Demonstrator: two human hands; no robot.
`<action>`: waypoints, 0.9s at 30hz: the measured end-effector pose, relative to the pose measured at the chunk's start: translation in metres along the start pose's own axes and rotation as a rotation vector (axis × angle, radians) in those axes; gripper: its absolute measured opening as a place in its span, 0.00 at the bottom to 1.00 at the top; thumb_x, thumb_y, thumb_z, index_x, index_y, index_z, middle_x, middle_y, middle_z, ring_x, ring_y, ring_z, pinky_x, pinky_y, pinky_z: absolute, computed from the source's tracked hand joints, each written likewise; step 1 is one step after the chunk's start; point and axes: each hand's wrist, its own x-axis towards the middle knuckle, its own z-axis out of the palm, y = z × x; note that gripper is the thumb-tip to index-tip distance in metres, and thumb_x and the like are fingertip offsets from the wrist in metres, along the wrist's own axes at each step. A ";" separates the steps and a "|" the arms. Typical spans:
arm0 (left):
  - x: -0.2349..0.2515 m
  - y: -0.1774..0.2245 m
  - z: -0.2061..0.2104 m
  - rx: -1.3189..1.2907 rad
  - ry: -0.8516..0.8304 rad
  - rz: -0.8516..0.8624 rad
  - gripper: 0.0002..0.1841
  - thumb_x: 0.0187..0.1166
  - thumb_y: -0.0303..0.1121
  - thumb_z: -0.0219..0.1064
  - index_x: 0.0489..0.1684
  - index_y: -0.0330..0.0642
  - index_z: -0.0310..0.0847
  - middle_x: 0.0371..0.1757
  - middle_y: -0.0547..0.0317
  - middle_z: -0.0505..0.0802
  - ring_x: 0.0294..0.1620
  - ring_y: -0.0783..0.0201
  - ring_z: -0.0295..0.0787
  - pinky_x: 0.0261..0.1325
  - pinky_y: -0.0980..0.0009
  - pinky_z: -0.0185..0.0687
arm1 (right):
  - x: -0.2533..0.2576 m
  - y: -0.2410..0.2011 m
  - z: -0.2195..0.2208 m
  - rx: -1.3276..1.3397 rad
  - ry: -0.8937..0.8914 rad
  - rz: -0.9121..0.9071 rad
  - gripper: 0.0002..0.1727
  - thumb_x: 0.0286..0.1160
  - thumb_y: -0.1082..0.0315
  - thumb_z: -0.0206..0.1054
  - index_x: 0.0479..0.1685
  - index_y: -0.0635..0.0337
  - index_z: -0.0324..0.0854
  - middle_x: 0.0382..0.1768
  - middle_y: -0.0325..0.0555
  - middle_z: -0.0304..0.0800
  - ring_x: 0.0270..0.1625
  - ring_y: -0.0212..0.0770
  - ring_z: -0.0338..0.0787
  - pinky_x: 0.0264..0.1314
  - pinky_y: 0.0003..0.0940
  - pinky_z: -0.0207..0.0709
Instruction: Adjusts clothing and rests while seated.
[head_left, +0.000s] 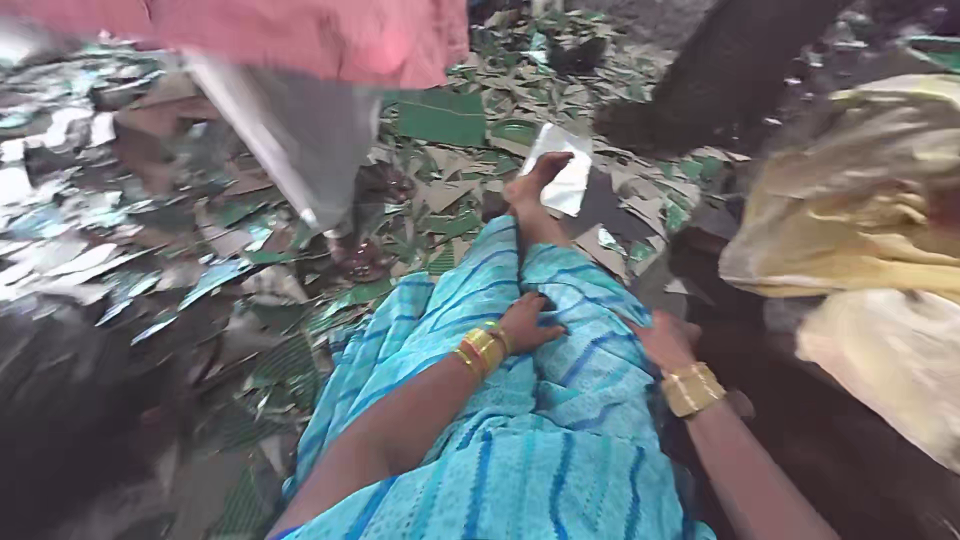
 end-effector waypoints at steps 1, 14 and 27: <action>0.001 -0.001 0.001 0.009 0.000 -0.002 0.38 0.83 0.53 0.66 0.83 0.30 0.67 0.88 0.33 0.67 0.91 0.41 0.59 0.91 0.47 0.54 | -0.006 -0.003 0.001 0.006 0.023 -0.004 0.36 0.82 0.52 0.70 0.76 0.76 0.73 0.69 0.76 0.81 0.77 0.68 0.79 0.82 0.63 0.65; 0.007 -0.004 0.004 0.037 0.021 0.014 0.34 0.82 0.47 0.68 0.80 0.30 0.70 0.86 0.33 0.70 0.91 0.41 0.60 0.92 0.50 0.53 | 0.004 0.003 -0.004 0.177 -0.055 0.035 0.41 0.77 0.46 0.73 0.80 0.68 0.71 0.71 0.68 0.82 0.77 0.61 0.81 0.82 0.56 0.69; 0.008 -0.009 0.008 0.013 0.037 0.031 0.34 0.81 0.47 0.69 0.80 0.30 0.71 0.84 0.32 0.73 0.88 0.38 0.64 0.89 0.46 0.57 | 0.023 0.045 0.017 0.451 -0.150 -0.051 0.31 0.87 0.56 0.65 0.80 0.70 0.71 0.75 0.67 0.79 0.80 0.56 0.78 0.86 0.51 0.65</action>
